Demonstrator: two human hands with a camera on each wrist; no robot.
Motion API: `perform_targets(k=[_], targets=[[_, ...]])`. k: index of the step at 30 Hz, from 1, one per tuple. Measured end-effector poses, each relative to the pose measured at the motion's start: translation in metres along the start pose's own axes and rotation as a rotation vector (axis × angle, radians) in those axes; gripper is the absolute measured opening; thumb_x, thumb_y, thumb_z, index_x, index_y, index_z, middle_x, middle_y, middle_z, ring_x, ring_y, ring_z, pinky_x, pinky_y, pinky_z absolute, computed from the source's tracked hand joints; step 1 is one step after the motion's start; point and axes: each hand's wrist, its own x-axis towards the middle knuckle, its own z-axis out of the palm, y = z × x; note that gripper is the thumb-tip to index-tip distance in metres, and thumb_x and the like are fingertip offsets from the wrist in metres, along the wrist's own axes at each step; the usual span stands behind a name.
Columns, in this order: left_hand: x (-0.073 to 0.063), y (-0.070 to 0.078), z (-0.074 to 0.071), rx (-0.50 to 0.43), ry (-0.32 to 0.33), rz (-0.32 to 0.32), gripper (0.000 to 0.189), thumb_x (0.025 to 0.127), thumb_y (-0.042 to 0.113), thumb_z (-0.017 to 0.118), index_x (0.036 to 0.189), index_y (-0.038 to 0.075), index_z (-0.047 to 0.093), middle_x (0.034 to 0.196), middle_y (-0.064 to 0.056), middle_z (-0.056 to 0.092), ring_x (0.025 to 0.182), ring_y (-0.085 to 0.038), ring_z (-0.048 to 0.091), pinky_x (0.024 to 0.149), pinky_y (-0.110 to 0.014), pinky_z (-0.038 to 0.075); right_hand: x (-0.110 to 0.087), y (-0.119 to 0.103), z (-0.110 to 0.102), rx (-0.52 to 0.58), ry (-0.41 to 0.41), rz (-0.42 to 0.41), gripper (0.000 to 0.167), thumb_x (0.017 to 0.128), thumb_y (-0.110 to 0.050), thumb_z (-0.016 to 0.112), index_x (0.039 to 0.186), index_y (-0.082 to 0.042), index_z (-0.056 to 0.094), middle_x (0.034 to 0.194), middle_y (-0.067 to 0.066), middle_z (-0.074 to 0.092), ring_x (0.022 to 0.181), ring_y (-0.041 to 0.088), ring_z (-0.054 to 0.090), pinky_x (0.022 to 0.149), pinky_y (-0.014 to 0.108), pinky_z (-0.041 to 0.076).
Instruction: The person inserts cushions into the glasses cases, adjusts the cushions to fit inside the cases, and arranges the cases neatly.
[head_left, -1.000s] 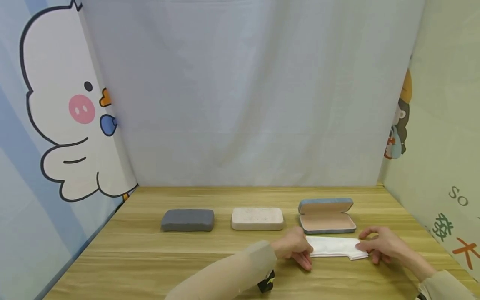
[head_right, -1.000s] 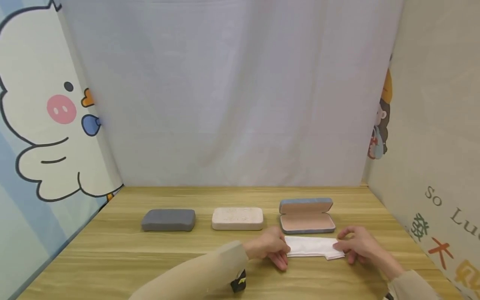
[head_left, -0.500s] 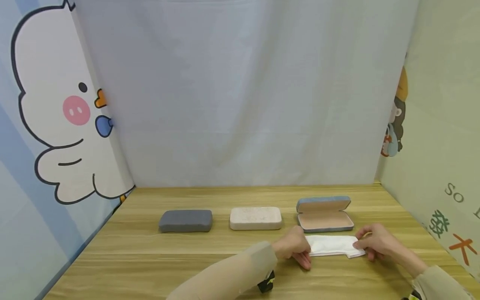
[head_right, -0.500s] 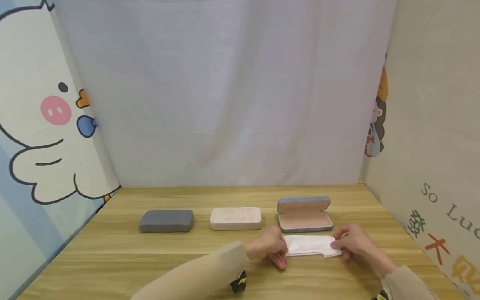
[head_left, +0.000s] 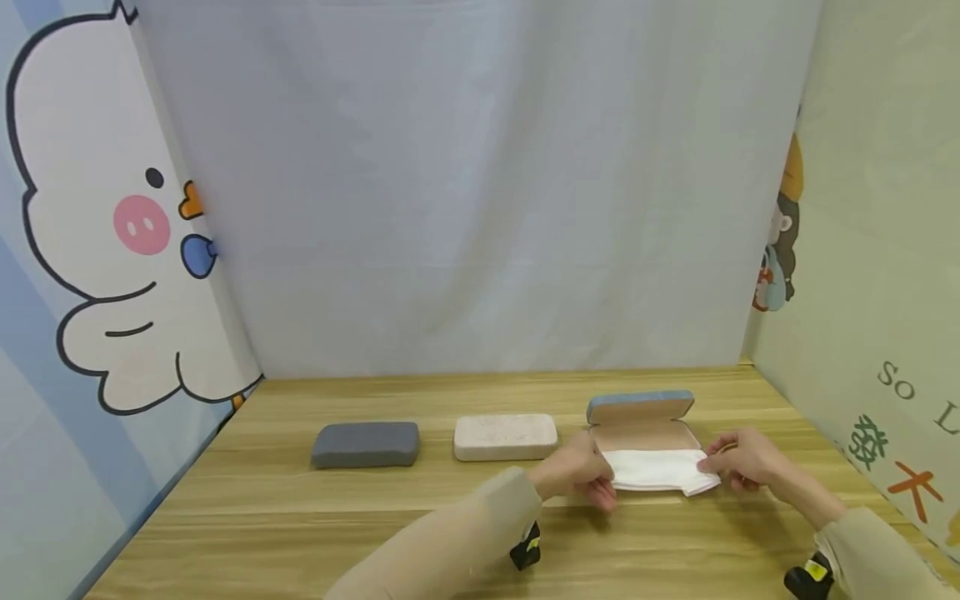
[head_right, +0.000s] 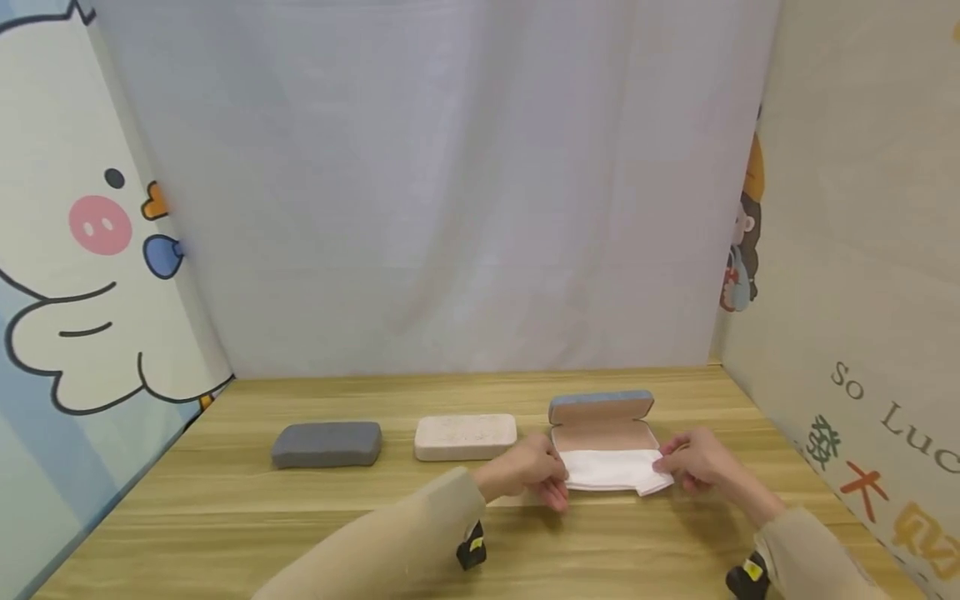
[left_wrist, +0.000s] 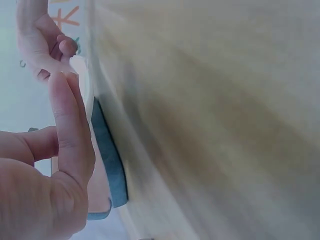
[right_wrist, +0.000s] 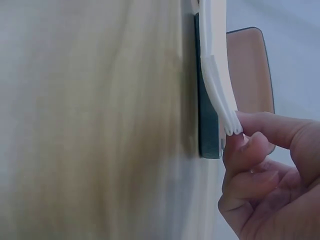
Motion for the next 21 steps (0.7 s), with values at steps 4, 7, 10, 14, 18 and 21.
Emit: perform_targets(k=[4, 7, 10, 14, 18, 21], targets=[[0.003, 0.007, -0.005, 0.010, 0.003, 0.008, 0.018, 0.087, -0.010, 0.054, 0.072, -0.014, 0.063, 0.072, -0.032, 0.067, 0.052, -0.031, 0.069, 0.049, -0.030, 0.059, 0.009, -0.006, -0.007, 0.020, -0.023, -0.001, 0.026, 0.086, -0.016, 0.069, 0.100, 0.004, 0.059, 0.052, -0.005, 0.049, 0.043, 0.004, 0.042, 0.043, 0.017, 0.031], [0.008, 0.011, -0.006, 0.004, 0.008, 0.009, 0.017, 0.087, -0.010, 0.054, 0.073, -0.014, 0.063, 0.072, -0.032, 0.067, 0.051, -0.030, 0.068, 0.050, -0.030, 0.059, 0.016, -0.010, -0.012, 0.021, -0.028, 0.001, 0.026, 0.087, -0.016, 0.069, 0.101, 0.004, 0.060, 0.053, -0.006, 0.048, 0.044, 0.004, 0.041, 0.043, 0.017, 0.031], [0.014, 0.013, -0.007, -0.007, 0.023, 0.009, 0.016, 0.086, -0.011, 0.054, 0.073, -0.014, 0.063, 0.078, -0.035, 0.067, 0.056, -0.034, 0.070, 0.050, -0.030, 0.059, 0.023, -0.014, -0.016, 0.025, -0.029, 0.009, 0.025, 0.087, -0.017, 0.069, 0.100, 0.002, 0.060, 0.053, -0.006, 0.047, 0.045, 0.005, 0.042, 0.044, 0.017, 0.032], [0.021, 0.014, -0.009, -0.017, 0.056, 0.013, 0.017, 0.087, -0.010, 0.054, 0.072, -0.014, 0.063, 0.082, -0.037, 0.066, 0.055, -0.034, 0.070, 0.047, -0.028, 0.057, 0.034, -0.018, -0.020, 0.039, -0.017, 0.026, 0.025, 0.086, -0.017, 0.070, 0.100, 0.001, 0.061, 0.054, -0.006, 0.048, 0.047, 0.005, 0.044, 0.045, 0.017, 0.033], [0.027, 0.013, -0.011, -0.038, 0.083, 0.011, 0.019, 0.086, -0.010, 0.054, 0.069, -0.012, 0.062, 0.081, -0.036, 0.067, 0.043, -0.021, 0.063, 0.048, -0.029, 0.058, 0.042, -0.017, -0.023, 0.044, -0.001, 0.045, 0.026, 0.086, -0.018, 0.070, 0.102, 0.001, 0.061, 0.056, -0.006, 0.049, 0.047, 0.006, 0.045, 0.045, 0.019, 0.035], [0.031, 0.013, -0.012, -0.048, 0.097, 0.005, 0.018, 0.086, -0.011, 0.053, 0.071, -0.012, 0.062, 0.082, -0.036, 0.067, 0.041, -0.017, 0.059, 0.052, -0.031, 0.060, 0.047, -0.014, -0.022, 0.037, 0.008, 0.039, 0.029, 0.086, -0.017, 0.071, 0.104, 0.004, 0.061, 0.059, -0.005, 0.052, 0.047, 0.006, 0.046, 0.045, 0.020, 0.037]])
